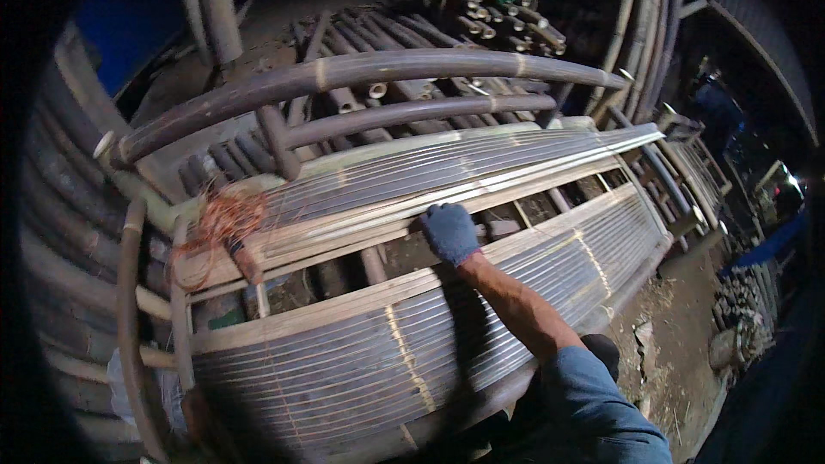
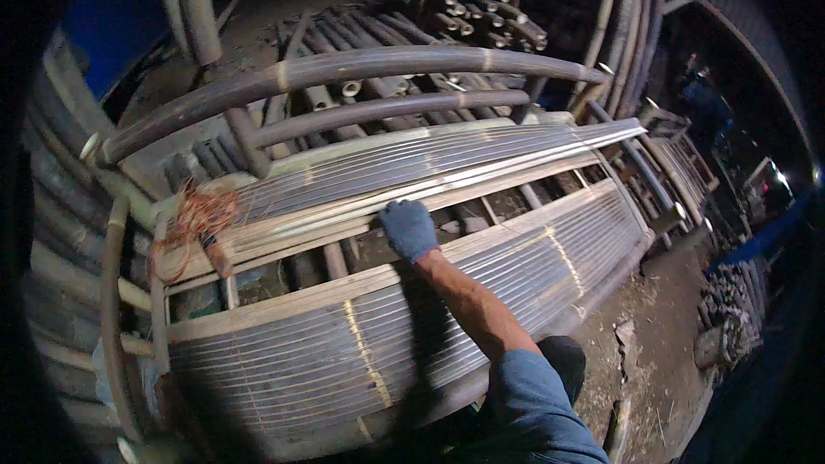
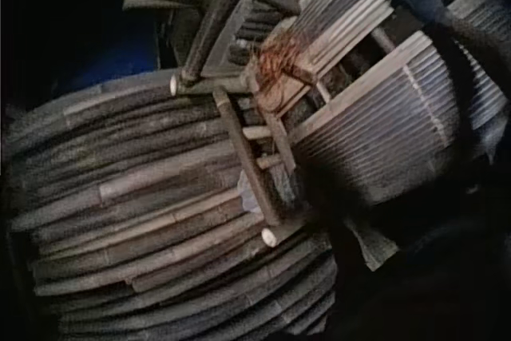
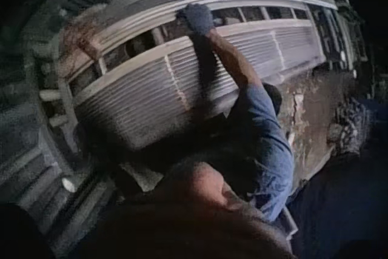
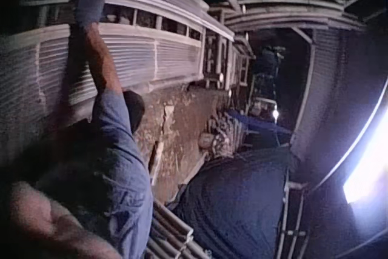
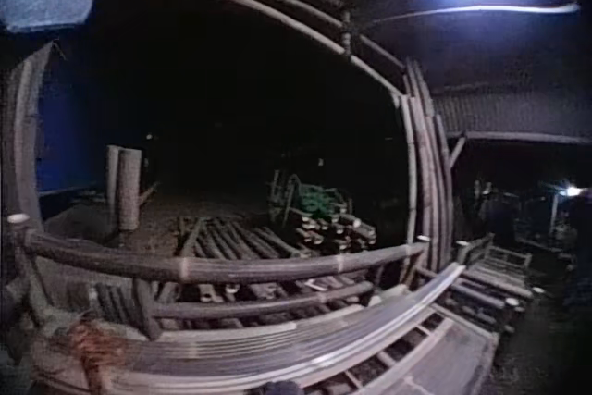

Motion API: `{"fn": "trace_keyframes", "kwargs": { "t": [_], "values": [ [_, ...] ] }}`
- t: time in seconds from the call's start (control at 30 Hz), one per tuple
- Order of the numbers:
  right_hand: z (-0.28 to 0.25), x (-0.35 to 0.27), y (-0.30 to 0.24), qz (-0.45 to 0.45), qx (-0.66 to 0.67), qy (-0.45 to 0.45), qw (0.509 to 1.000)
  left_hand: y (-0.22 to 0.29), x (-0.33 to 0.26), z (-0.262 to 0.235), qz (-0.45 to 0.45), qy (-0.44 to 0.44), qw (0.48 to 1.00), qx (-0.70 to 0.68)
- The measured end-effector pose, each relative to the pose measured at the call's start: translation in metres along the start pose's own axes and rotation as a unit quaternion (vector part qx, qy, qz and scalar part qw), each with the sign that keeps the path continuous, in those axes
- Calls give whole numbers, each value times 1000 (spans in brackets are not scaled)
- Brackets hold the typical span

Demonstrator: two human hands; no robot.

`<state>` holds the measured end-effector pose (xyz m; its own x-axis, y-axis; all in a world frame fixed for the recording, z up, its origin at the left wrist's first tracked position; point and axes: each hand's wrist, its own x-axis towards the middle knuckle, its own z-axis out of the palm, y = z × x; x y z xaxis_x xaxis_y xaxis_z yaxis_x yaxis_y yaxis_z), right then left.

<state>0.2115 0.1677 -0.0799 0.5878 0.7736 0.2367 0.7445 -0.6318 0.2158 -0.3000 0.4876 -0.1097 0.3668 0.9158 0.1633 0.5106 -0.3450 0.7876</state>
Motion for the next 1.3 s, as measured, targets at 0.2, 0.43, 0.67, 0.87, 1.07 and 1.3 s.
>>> {"fn": "trace_keyframes", "kwargs": {
  "t": [0.2, 0.43, 0.67, 0.87, 1.07, 1.3],
  "values": [
    [-12, -29, -1, -3, 21, 19, 1000, 15, 84, 107, 189, 30, 980, 53],
    [-17, -39, 7, 26, 126, 82, 988, 27, 110, 143, 200, -58, 962, 174],
    [-20, -29, 27, 61, 79, -69, 993, 3, 118, 163, 227, 5, 962, 154],
    [-29, -34, 13, 29, 101, -111, 988, -24, 131, 160, 288, 18, 936, 203],
    [-15, -72, 44, 74, 116, -22, 990, 30, 102, 156, 199, -70, 976, 61],
    [-29, -60, 24, -27, 252, -167, 953, 34, 100, 118, 151, -83, 970, 173]
  ]
}}
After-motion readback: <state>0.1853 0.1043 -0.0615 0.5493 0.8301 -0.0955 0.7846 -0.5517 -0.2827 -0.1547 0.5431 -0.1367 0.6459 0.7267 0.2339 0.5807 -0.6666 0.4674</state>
